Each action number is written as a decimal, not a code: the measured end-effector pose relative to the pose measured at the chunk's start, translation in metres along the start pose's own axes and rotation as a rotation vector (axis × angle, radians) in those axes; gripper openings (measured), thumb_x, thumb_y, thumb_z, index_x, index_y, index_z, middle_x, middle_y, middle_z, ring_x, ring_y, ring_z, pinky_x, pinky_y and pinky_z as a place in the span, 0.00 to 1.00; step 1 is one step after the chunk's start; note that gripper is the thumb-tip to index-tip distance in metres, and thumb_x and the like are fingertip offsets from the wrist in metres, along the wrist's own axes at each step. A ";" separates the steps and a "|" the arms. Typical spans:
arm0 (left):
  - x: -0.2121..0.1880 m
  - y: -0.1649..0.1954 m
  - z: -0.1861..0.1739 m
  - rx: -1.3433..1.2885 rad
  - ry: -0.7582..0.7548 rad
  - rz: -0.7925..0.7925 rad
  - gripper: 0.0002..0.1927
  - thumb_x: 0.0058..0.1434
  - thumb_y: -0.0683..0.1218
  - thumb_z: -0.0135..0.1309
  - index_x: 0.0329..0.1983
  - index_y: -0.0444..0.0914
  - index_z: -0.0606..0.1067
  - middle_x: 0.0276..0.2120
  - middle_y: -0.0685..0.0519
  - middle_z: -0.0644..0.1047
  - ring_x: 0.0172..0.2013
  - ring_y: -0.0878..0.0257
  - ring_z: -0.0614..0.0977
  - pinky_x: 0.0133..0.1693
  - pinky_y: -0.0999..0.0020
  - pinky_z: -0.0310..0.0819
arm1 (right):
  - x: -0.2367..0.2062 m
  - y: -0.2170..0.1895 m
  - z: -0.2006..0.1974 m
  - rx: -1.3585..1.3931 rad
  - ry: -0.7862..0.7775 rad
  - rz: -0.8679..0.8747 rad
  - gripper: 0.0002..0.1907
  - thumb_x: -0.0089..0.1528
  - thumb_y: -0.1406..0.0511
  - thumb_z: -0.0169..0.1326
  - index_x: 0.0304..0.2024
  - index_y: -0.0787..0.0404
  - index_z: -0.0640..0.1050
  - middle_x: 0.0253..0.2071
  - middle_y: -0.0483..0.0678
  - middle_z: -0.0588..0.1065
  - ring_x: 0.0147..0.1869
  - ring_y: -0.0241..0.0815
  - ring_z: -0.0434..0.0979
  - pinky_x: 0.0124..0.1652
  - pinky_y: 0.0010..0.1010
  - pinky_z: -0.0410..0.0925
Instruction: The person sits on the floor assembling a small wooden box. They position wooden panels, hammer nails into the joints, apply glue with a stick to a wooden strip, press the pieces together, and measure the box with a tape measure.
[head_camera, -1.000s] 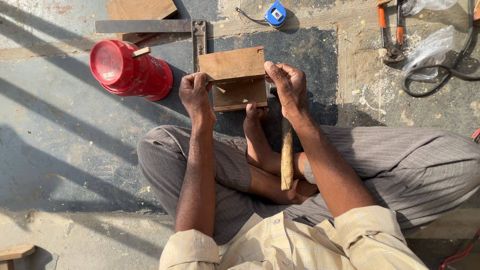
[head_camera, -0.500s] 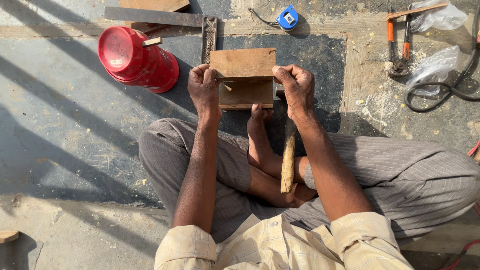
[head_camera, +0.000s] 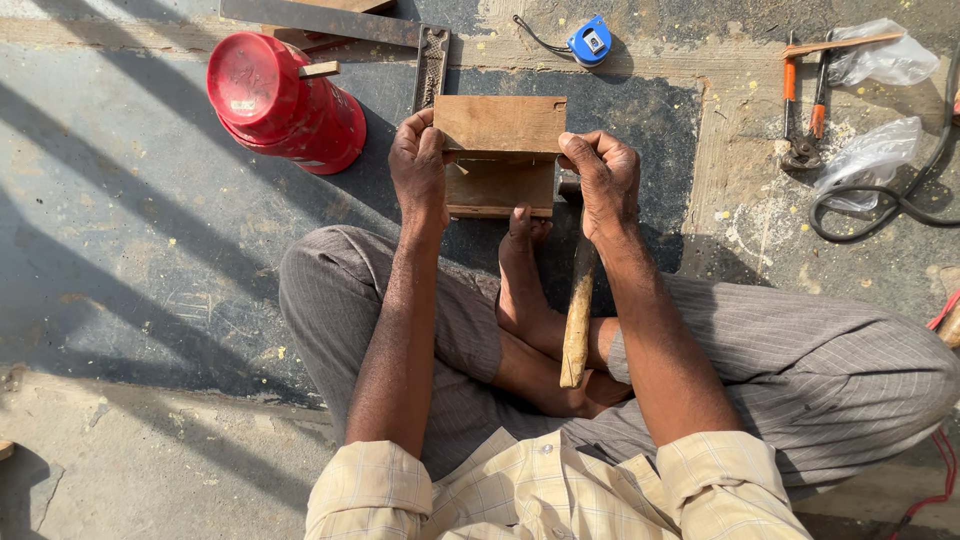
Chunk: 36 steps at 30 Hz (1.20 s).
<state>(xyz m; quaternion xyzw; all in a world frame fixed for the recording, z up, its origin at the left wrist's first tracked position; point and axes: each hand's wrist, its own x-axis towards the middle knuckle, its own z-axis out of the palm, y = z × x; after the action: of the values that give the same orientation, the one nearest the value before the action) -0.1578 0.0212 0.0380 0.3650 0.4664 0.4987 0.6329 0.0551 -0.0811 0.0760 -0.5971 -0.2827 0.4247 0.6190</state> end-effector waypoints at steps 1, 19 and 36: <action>0.000 -0.001 0.000 -0.009 0.000 0.002 0.16 0.70 0.41 0.45 0.58 0.31 0.72 0.45 0.48 0.80 0.43 0.66 0.83 0.45 0.68 0.83 | 0.000 0.001 0.000 0.009 -0.003 -0.004 0.12 0.65 0.61 0.64 0.34 0.64 0.81 0.34 0.46 0.78 0.40 0.34 0.78 0.46 0.30 0.76; 0.001 0.004 0.001 0.050 0.028 -0.032 0.17 0.69 0.41 0.44 0.59 0.32 0.72 0.45 0.49 0.80 0.43 0.67 0.83 0.45 0.69 0.83 | 0.004 -0.001 -0.001 -0.061 -0.054 0.070 0.23 0.66 0.52 0.58 0.53 0.63 0.81 0.41 0.43 0.77 0.45 0.32 0.76 0.41 0.28 0.72; 0.001 0.001 0.001 0.028 0.032 -0.034 0.16 0.68 0.41 0.46 0.57 0.33 0.73 0.44 0.51 0.80 0.42 0.68 0.82 0.45 0.69 0.81 | 0.021 -0.011 0.009 -0.127 -0.059 0.187 0.10 0.59 0.59 0.59 0.32 0.58 0.77 0.32 0.41 0.74 0.39 0.33 0.75 0.37 0.28 0.72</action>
<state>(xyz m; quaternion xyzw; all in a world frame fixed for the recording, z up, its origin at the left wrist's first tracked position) -0.1573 0.0229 0.0392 0.3580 0.4894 0.4871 0.6285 0.0592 -0.0581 0.0843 -0.6460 -0.2703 0.4793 0.5290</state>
